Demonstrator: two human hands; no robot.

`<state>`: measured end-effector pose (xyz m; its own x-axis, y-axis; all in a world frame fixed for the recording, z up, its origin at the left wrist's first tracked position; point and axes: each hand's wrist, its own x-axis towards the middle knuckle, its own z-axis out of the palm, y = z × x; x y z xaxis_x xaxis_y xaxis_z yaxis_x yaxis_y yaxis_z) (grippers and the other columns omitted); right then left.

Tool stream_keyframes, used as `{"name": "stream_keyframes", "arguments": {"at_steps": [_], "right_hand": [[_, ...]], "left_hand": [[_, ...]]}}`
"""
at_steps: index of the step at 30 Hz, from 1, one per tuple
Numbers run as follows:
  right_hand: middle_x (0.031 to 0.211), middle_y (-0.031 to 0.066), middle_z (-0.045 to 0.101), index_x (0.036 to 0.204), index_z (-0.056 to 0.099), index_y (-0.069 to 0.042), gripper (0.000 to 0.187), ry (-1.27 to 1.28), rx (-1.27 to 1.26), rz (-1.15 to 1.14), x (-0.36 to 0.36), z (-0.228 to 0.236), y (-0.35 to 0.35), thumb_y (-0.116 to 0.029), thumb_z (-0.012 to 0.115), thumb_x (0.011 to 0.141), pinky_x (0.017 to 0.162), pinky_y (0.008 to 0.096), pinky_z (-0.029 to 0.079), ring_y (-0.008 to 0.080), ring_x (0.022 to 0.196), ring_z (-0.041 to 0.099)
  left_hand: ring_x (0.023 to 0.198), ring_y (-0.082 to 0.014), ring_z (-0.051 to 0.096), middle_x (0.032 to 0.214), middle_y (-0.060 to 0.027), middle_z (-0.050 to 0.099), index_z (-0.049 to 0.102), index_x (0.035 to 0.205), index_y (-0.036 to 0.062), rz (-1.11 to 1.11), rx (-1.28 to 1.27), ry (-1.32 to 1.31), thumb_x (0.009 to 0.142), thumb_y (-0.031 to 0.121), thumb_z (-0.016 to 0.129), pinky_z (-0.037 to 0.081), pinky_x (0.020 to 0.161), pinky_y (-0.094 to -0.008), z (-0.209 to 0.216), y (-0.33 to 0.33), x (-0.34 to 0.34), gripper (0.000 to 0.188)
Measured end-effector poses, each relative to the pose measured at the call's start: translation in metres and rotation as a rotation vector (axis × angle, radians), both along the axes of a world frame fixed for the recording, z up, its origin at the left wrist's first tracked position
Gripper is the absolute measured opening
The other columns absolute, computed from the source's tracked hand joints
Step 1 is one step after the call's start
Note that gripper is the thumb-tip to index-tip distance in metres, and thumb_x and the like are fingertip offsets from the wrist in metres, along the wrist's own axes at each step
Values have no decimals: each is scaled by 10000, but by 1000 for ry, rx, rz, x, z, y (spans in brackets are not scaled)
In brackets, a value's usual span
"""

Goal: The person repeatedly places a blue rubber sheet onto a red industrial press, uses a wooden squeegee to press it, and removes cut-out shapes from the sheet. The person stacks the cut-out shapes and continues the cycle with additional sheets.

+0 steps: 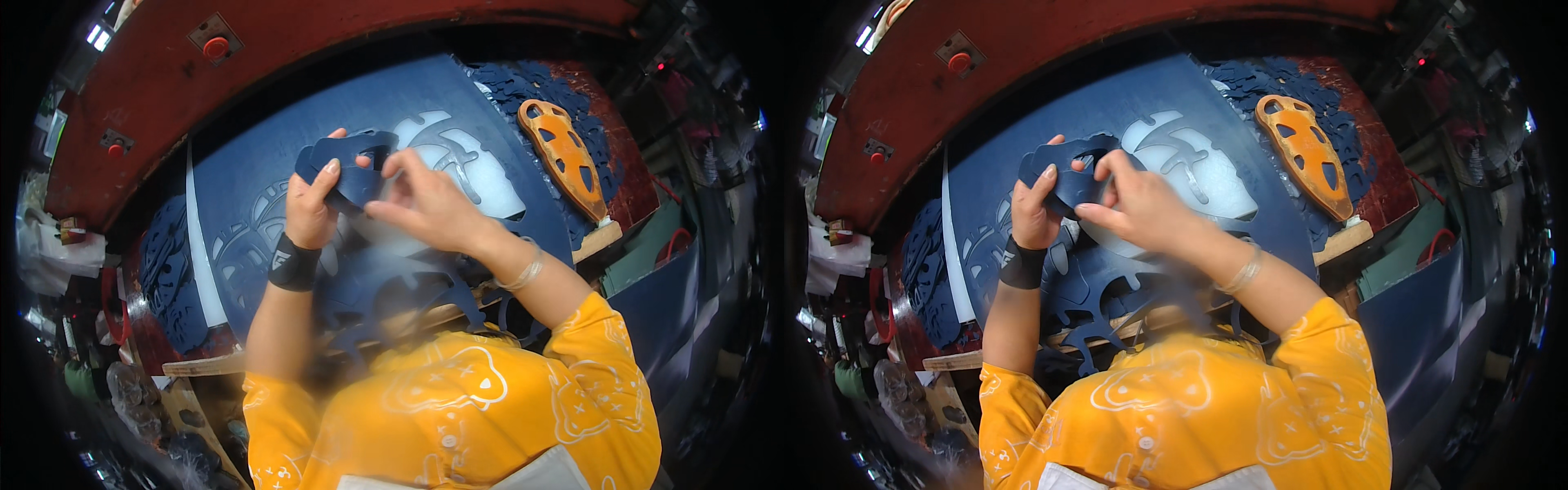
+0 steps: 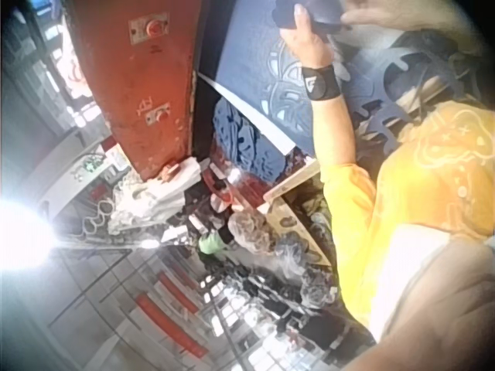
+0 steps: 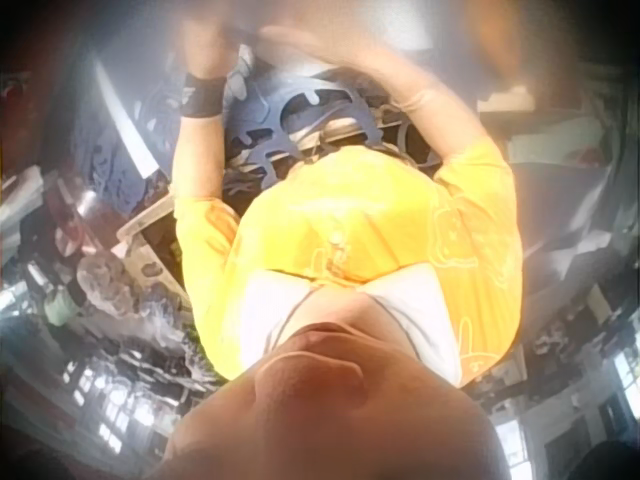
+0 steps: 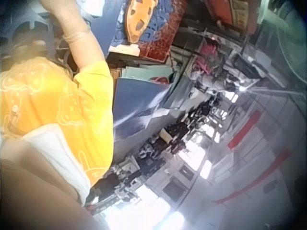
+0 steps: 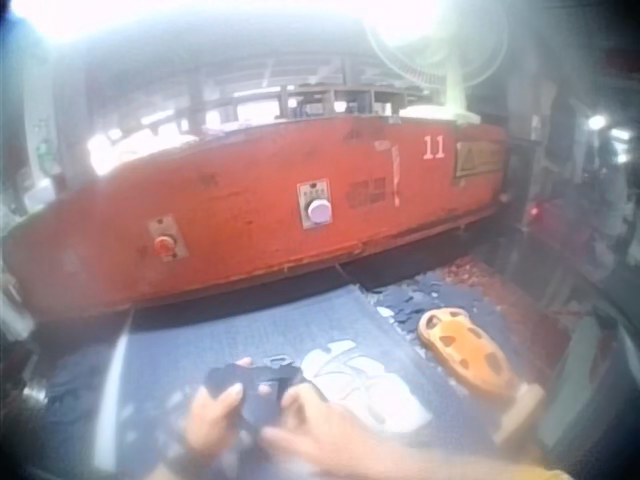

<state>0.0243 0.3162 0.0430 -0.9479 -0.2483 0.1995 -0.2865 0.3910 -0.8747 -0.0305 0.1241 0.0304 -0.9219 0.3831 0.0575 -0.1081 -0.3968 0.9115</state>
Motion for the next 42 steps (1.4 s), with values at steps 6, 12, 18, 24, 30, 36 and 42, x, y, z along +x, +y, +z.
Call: {"name": "stream_keyframes", "arguments": {"at_steps": [6,12,18,24,30,36,42], "right_hand": [[970,155,657,977,416,-20,346,-144,-217,-73,-16,-5,-20,-166,664,784,661,325,506,195,677,625],[807,160,625,1005,423,3,348,-196,-89,-144,-14,-9,-12,-141,616,754,691,332,509,226,712,635],[787,103,635,1061,440,-10,373,-245,-290,-91,-1,-9,0,-172,659,806,681,283,489,169,729,621],[856,157,645,1134,462,26,502,-360,-25,-80,-6,1,5,-226,672,754,739,325,502,253,790,648],[931,207,652,1055,489,64,503,-246,63,-141,-11,-20,1,-227,690,698,780,357,512,318,841,662],[892,147,669,1056,506,6,355,-348,-149,-90,-3,-26,12,-87,637,740,692,305,505,212,787,655],[836,109,672,1054,510,-10,330,-48,-97,4,1,-11,8,-53,661,763,647,287,514,168,662,635]], "left_hand": [[1004,-179,614,1100,-122,626,395,1380,-31,-2,-45,23,945,184,521,491,907,-308,-1,2,5,501],[1066,-195,587,1205,-136,580,439,1352,-27,-53,-134,165,952,185,516,462,958,-319,-7,14,5,460],[1050,-188,589,1167,-128,602,450,1345,-20,-12,-165,124,952,180,506,461,949,-312,-8,18,7,445],[961,-109,584,1064,-60,655,515,1302,2,-19,-242,237,960,183,497,461,874,-253,-10,17,10,388],[1045,-138,573,1089,-71,650,526,1292,-5,-36,-345,375,956,166,499,431,945,-276,-20,27,20,378],[1041,-145,572,1111,-81,633,526,1291,-7,3,-174,172,952,151,500,432,942,-279,-25,28,18,374],[1043,-154,574,1130,-96,613,413,1372,-26,5,-65,68,928,144,545,440,957,-304,-15,20,12,494]]}}
